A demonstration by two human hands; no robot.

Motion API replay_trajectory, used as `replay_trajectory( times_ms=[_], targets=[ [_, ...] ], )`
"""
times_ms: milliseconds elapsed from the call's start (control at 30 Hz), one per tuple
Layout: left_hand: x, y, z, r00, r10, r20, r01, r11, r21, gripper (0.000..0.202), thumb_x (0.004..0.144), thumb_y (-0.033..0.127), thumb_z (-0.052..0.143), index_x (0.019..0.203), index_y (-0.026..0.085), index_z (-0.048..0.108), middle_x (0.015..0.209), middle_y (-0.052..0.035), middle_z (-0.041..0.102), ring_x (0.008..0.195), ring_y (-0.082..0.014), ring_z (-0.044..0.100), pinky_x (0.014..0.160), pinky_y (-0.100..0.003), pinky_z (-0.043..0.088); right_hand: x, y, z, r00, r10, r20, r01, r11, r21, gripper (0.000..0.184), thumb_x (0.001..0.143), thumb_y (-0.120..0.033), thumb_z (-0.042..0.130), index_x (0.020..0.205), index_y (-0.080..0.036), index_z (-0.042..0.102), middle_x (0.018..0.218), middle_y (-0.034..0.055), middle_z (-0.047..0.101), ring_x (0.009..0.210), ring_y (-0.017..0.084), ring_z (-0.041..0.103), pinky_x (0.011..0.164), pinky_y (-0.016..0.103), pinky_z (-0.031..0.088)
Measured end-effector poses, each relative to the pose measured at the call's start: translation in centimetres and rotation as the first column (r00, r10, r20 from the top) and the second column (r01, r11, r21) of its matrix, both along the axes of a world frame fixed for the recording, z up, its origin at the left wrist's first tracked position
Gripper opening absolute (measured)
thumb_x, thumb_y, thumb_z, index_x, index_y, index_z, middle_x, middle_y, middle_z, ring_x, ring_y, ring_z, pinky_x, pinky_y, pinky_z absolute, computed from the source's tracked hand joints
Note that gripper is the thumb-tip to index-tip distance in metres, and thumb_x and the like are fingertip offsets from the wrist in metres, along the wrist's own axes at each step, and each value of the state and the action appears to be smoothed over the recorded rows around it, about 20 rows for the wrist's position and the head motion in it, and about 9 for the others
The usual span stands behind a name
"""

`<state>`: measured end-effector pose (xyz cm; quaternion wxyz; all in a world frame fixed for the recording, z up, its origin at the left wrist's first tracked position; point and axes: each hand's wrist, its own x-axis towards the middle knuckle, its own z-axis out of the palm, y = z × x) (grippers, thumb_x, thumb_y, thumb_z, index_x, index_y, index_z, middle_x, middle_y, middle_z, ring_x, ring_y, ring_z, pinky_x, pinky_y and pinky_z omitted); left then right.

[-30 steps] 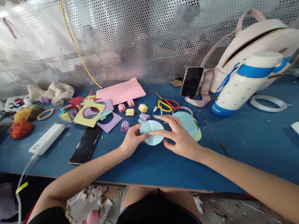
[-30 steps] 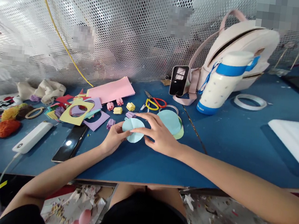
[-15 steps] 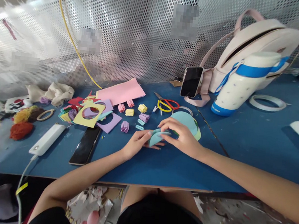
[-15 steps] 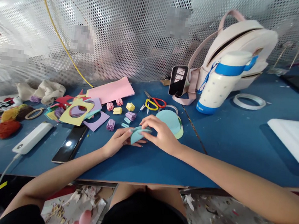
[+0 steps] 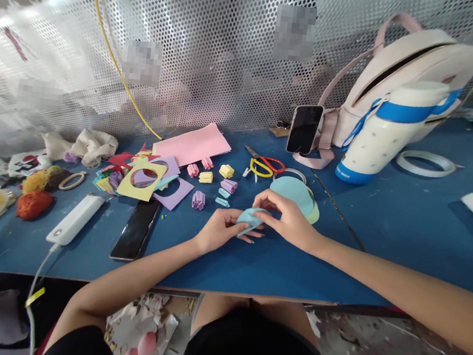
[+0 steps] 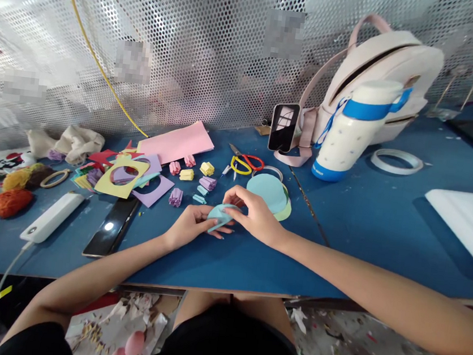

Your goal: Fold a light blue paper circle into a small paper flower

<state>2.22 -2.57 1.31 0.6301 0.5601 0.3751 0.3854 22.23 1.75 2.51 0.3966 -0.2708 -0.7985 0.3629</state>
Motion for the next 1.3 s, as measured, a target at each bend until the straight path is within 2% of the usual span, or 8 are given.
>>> replay_trajectory(
  times_ms=[167, 300, 400, 500, 567, 767, 967, 1300],
  targets=[
    [0.0, 0.0, 0.0, 1.0, 0.014, -0.014, -0.014, 1.0, 0.013, 0.061, 0.074, 0.066, 0.08, 0.101, 0.011, 0.076, 0.094, -0.0151, 0.08, 0.084, -0.031, 0.08, 0.073, -0.039, 0.067, 0.0, 0.0, -0.2, 1.0, -0.001, -0.027, -0.001, 0.999, -0.043, 0.018, 0.093, -0.042, 0.063, 0.099, -0.025, 0.059, 0.093, 0.0048, 0.068, 0.083, 0.021, 0.066, 0.079, 0.036, 0.058],
    [0.0, -0.1, 0.1, 0.998, 0.013, -0.064, -0.009, 0.998, 0.056, 0.061, 0.076, 0.068, 0.076, 0.099, 0.011, 0.077, 0.094, -0.0143, 0.081, 0.085, -0.0312, 0.08, 0.071, -0.038, 0.067, 0.0, 0.2, -0.1, 1.0, 0.013, -0.026, -0.017, 0.987, -0.158, 0.025, 0.09, -0.047, 0.067, 0.095, -0.023, 0.062, 0.081, 0.0025, 0.068, 0.074, 0.019, 0.066, 0.072, 0.034, 0.058],
    [0.0, -0.2, 0.3, 0.986, 0.073, -0.148, -0.049, 0.987, 0.155, 0.047, 0.082, 0.06, 0.073, 0.091, 0.014, 0.078, 0.088, -0.0106, 0.081, 0.078, -0.0283, 0.08, 0.066, -0.035, 0.065, 0.1, 0.2, 0.1, 1.0, 0.007, -0.014, -0.009, 0.984, -0.177, 0.03, 0.088, -0.051, 0.069, 0.087, -0.021, 0.065, 0.074, 0.0019, 0.067, 0.07, 0.019, 0.065, 0.071, 0.033, 0.056],
    [-0.1, -0.3, 0.5, 0.959, 0.165, -0.232, -0.101, 0.959, 0.266, 0.032, 0.087, 0.048, 0.071, 0.082, 0.017, 0.078, 0.081, -0.0076, 0.081, 0.065, -0.0234, 0.078, 0.064, -0.031, 0.063, 0.1, 0.2, 0.3, 1.0, -0.012, -0.027, 0.008, 0.987, -0.161, 0.033, 0.087, -0.054, 0.071, 0.092, -0.022, 0.065, 0.077, 0.0024, 0.068, 0.072, 0.019, 0.065, 0.07, 0.033, 0.054],
    [-0.2, -0.3, 0.7, 0.955, 0.194, -0.224, -0.125, 0.949, 0.29, 0.032, 0.088, 0.047, 0.07, 0.08, 0.017, 0.078, 0.079, -0.0071, 0.08, 0.06, -0.022, 0.076, 0.063, -0.031, 0.061, 0.1, 0.2, 0.2, 0.999, -0.002, -0.037, -0.004, 0.985, -0.171, 0.038, 0.083, -0.057, 0.073, 0.093, -0.022, 0.062, 0.08, 0.0022, 0.067, 0.073, 0.019, 0.064, 0.066, 0.031, 0.053],
    [0.0, -0.3, 1.0, 0.973, 0.196, -0.125, -0.157, 0.95, 0.268, 0.051, 0.084, 0.066, 0.069, 0.08, 0.016, 0.076, 0.074, -0.0079, 0.079, 0.056, -0.0228, 0.074, 0.062, -0.034, 0.061, -0.2, 0.4, -0.5, 0.991, 0.092, 0.094, -0.067, 0.968, -0.243, 0.042, 0.083, -0.061, 0.071, 0.08, -0.019, 0.061, 0.067, -0.0003, 0.062, 0.061, 0.016, 0.055, 0.054, 0.027, 0.041],
    [0.1, -0.2, 0.9, 0.99, 0.125, -0.07, -0.108, 0.973, 0.206, 0.057, 0.08, 0.071, 0.07, 0.081, 0.013, 0.075, 0.08, -0.0126, 0.08, 0.057, -0.0249, 0.075, 0.062, -0.036, 0.063, -0.1, 0.3, 0.0, 0.971, 0.233, 0.045, -0.209, 0.93, -0.302, 0.037, 0.09, -0.054, 0.063, 0.082, -0.018, 0.064, 0.068, -0.0001, 0.061, 0.058, 0.013, 0.049, 0.053, 0.027, 0.037],
    [-0.5, 0.1, 0.9, 0.988, 0.135, -0.072, -0.121, 0.978, 0.169, 0.063, 0.08, 0.071, 0.07, 0.092, 0.01, 0.073, 0.088, -0.016, 0.081, 0.068, -0.0268, 0.079, 0.068, -0.036, 0.065, 0.3, 1.1, -0.3, 0.983, 0.168, 0.068, -0.147, 0.961, -0.236, 0.049, 0.097, -0.059, 0.054, 0.066, -0.02, 0.055, 0.059, -0.0015, 0.052, 0.052, 0.013, 0.046, 0.052, 0.028, 0.033]
  ],
)
